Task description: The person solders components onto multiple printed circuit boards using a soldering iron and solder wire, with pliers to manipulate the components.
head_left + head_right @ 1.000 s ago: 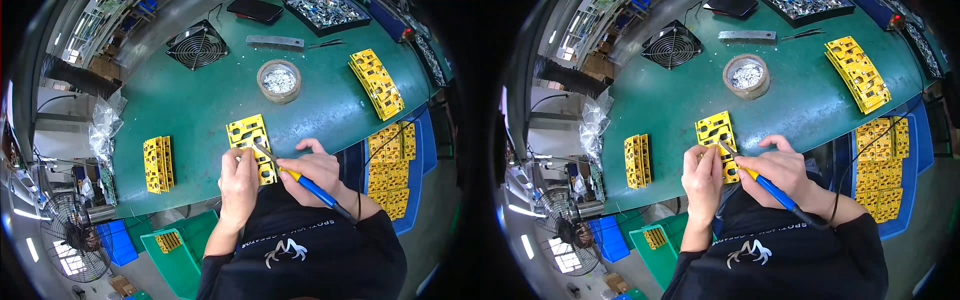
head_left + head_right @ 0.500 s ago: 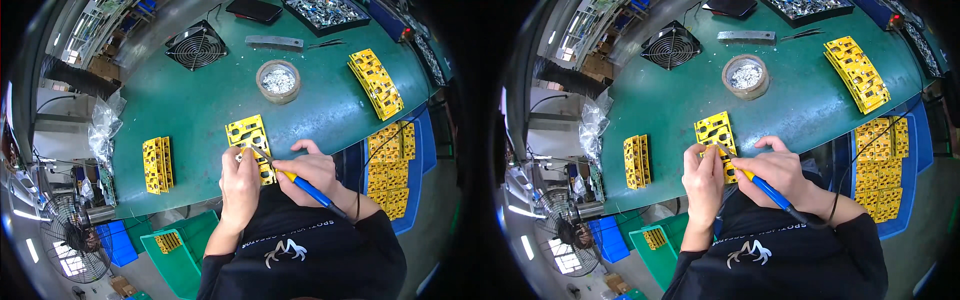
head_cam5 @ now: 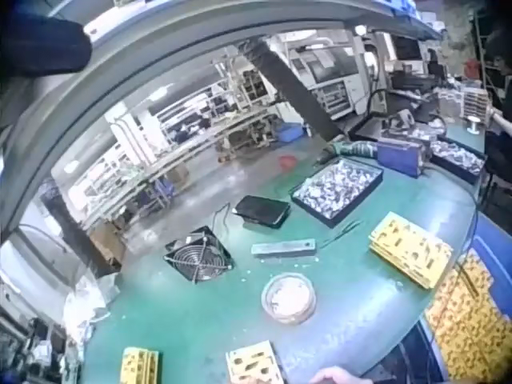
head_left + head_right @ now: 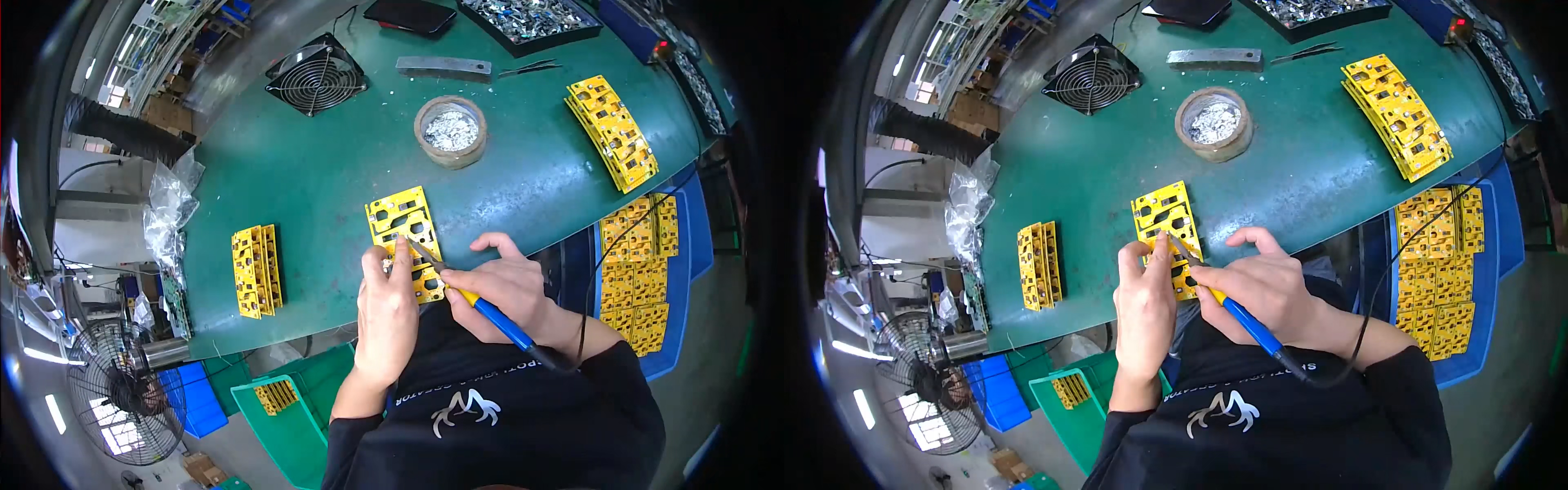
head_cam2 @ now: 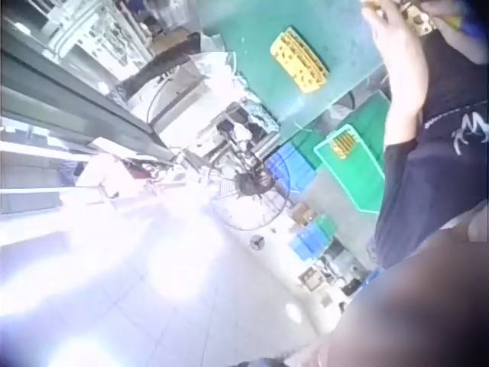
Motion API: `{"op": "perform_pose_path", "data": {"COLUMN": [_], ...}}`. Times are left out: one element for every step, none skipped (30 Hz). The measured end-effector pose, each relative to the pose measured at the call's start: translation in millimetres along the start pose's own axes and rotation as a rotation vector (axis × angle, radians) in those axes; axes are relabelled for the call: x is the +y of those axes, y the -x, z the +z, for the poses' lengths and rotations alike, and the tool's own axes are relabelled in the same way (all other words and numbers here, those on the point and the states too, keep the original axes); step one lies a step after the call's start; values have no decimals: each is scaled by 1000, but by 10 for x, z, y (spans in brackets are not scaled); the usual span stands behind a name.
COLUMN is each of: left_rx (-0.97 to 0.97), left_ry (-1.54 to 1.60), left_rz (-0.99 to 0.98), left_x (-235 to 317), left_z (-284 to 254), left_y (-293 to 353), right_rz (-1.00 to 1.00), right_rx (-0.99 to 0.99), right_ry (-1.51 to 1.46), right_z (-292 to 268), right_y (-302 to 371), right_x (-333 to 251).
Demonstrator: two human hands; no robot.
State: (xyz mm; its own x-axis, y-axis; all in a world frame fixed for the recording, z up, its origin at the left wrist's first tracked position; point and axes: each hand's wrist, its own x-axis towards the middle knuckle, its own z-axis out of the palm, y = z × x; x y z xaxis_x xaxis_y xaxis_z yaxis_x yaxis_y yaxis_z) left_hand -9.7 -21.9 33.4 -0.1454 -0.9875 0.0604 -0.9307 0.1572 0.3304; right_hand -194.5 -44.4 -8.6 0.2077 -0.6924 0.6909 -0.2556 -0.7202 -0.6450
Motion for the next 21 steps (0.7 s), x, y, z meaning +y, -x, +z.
{"op": "perform_pose_path", "data": {"left_rx": [0,-3,72,147,148,95,42,41,52,62,64,96,128,154,157,185,213,294,294,371,444], "left_ry": [-10,-11,-25,-39,-39,-32,-24,-23,-19,-15,-15,-21,-28,-51,-52,-60,-70,1,-1,17,36], "left_rz": [3,2,10,17,16,14,11,12,1,-10,-12,-7,-2,-13,-17,-18,-21,-136,-137,-89,-38], "left_x": [0,-5,-16,-22,-21,-20,-21,-21,-16,-16,-24,-37,-52,-72,-111,-158,-183,-122,-139,-164,-178], "left_z": [17,52,88,104,94,83,79,85,92,97,102,111,122,140,150,153,148,148,149,149,149], "left_y": [-7,-16,-4,5,16,25,30,25,13,-2,-28,-74,-124,-178,-230,-278,-316,-356,-345,-317,-279], "right_rz": [-2,-5,-7,-3,2,1,23,44,42,56,70,61,58,51,44,38,35,44,52,53,51], "right_rx": [8,16,17,26,35,35,39,42,40,35,29,48,46,77,108,127,125,117,109,109,98], "right_ry": [2,3,3,-1,-5,-3,-6,-8,-9,-4,1,9,9,20,28,29,24,14,2,-1,-21], "right_z": [10,13,6,-13,-32,-49,-67,-85,-104,-123,-135,-145,-150,-152,-150,-147,-155,-167,-172,-169,-172], "right_y": [9,12,7,-1,-9,-10,-9,-10,-21,-35,-44,-53,-64,-74,-82,-79,-85,-90,-94,-98,-84], "right_x": [24,45,37,27,19,15,11,8,7,7,8,15,27,42,55,69,64,55,52,57,53]}}
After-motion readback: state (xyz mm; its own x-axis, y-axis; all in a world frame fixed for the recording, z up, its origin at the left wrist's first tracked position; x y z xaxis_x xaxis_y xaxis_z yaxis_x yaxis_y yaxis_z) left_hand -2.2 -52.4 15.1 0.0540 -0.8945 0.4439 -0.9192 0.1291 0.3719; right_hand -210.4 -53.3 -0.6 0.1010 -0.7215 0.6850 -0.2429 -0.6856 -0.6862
